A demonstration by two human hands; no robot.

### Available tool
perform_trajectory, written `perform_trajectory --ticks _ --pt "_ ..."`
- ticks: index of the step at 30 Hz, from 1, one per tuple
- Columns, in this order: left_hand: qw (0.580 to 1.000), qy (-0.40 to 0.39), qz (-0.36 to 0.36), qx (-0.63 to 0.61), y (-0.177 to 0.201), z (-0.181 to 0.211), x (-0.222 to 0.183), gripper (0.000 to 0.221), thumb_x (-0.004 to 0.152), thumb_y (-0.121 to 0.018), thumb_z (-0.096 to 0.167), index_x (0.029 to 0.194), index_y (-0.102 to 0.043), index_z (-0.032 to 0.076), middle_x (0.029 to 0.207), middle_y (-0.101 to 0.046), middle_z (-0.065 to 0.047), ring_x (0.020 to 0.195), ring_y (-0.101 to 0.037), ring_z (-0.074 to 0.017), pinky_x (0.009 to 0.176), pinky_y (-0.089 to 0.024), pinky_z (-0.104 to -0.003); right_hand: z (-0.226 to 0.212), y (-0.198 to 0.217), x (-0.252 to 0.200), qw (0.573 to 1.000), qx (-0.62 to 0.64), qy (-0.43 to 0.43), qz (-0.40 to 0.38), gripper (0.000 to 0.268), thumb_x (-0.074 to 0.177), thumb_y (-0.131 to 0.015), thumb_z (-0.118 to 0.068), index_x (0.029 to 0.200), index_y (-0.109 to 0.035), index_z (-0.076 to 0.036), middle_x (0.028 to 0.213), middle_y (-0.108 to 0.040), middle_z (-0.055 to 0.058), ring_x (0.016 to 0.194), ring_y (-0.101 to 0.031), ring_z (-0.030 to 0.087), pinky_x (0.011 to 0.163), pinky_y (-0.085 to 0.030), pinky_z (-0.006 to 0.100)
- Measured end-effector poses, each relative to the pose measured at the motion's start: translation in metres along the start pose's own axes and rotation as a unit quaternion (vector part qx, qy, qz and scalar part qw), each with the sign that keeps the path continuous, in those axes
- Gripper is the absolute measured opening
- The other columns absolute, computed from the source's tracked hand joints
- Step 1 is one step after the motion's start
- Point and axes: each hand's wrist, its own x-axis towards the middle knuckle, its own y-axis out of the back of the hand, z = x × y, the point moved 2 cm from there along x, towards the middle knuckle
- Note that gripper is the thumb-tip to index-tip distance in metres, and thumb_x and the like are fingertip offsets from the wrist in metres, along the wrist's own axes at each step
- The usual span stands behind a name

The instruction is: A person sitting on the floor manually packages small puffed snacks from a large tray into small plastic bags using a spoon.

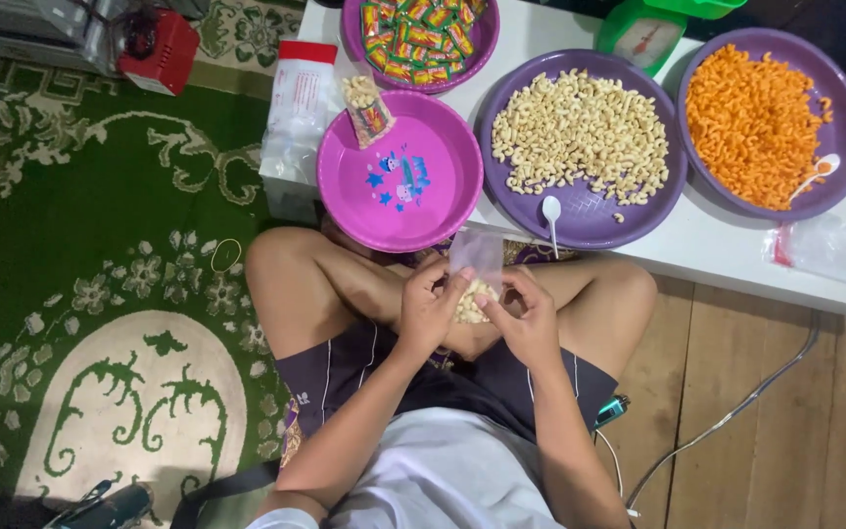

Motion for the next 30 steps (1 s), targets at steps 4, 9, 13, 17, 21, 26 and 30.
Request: perform_trajectory --ticks 4,9,13,17,21,26,30 --pt "1.000 0.007 0.021 -0.018 -0.004 -0.005 0.002 0.019 0.095 -0.072 0.014 0.079 -0.068 0.004 0.072 -0.056 -0.004 0.076 -0.058 -0.0145 0.077 -0.049 -0.031 0.001 0.000 0.010 1.000 0.005 0.004 -0.020 0.015 0.081 -0.086 -0.008 0.095 -0.079 -0.008 0.083 -0.065 0.002 0.078 -0.057 0.011 0.070 -0.050 0.025" --pt "0.998 0.028 0.000 -0.049 -0.009 0.000 0.007 0.024 0.099 -0.069 0.018 0.081 -0.067 0.002 0.077 -0.057 -0.005 0.082 -0.056 -0.0123 0.081 -0.048 -0.030 -0.002 -0.001 0.011 0.999 0.031 -0.020 0.035 0.008 0.084 -0.081 0.000 0.081 -0.074 -0.002 0.075 -0.061 0.006 0.074 -0.054 0.011 0.068 -0.050 0.024" --pt "0.999 0.044 -0.002 -0.027 -0.011 -0.014 0.000 0.019 0.087 -0.081 0.016 0.084 -0.070 0.000 0.075 -0.060 -0.009 0.076 -0.057 -0.0163 0.076 -0.050 -0.035 -0.006 -0.005 0.006 0.994 0.061 -0.061 0.071 0.009 0.086 -0.079 -0.001 0.081 -0.072 -0.002 0.071 -0.060 0.002 0.072 -0.051 0.006 0.066 -0.050 0.022" --pt "0.998 0.053 -0.008 -0.036 -0.011 -0.010 -0.004 0.014 0.089 -0.077 0.010 0.081 -0.070 0.001 0.073 -0.059 -0.006 0.076 -0.056 -0.0128 0.073 -0.049 -0.031 0.005 -0.007 0.001 0.987 0.113 -0.095 0.060 0.016 0.080 -0.085 -0.002 0.086 -0.070 -0.006 0.072 -0.059 -0.002 0.073 -0.054 0.006 0.068 -0.050 0.022" --pt "0.998 0.038 0.007 -0.044 -0.012 -0.003 -0.004 0.011 0.087 -0.077 0.004 0.079 -0.070 0.001 0.071 -0.059 -0.007 0.076 -0.056 -0.0130 0.072 -0.049 -0.031 0.001 -0.002 0.002 0.985 0.101 -0.130 0.056 0.009 0.084 -0.081 0.000 0.081 -0.073 -0.004 0.067 -0.062 -0.002 0.069 -0.050 0.003 0.061 -0.050 0.021" --pt "0.996 0.048 -0.014 -0.070 -0.010 -0.004 -0.005 0.010 0.089 -0.075 0.005 0.080 -0.072 0.001 0.076 -0.064 -0.007 0.078 -0.058 -0.0141 0.077 -0.050 -0.031 -0.006 0.001 0.003 0.987 0.110 -0.089 0.076 0.005 0.085 -0.082 0.000 0.084 -0.078 -0.003 0.067 -0.066 0.001 0.068 -0.052 0.004 0.063 -0.052 0.022" --pt "0.998 0.038 -0.011 -0.056 -0.008 -0.010 -0.007 0.005 0.087 -0.071 -0.002 0.083 -0.073 -0.003 0.075 -0.065 -0.009 0.077 -0.062 -0.0161 0.076 -0.052 -0.033 -0.001 0.004 0.001 0.987 0.118 -0.080 0.070 0.005 0.085 -0.081 0.000 0.085 -0.078 -0.004 0.067 -0.066 0.000 0.070 -0.053 0.003 0.062 -0.053 0.022"
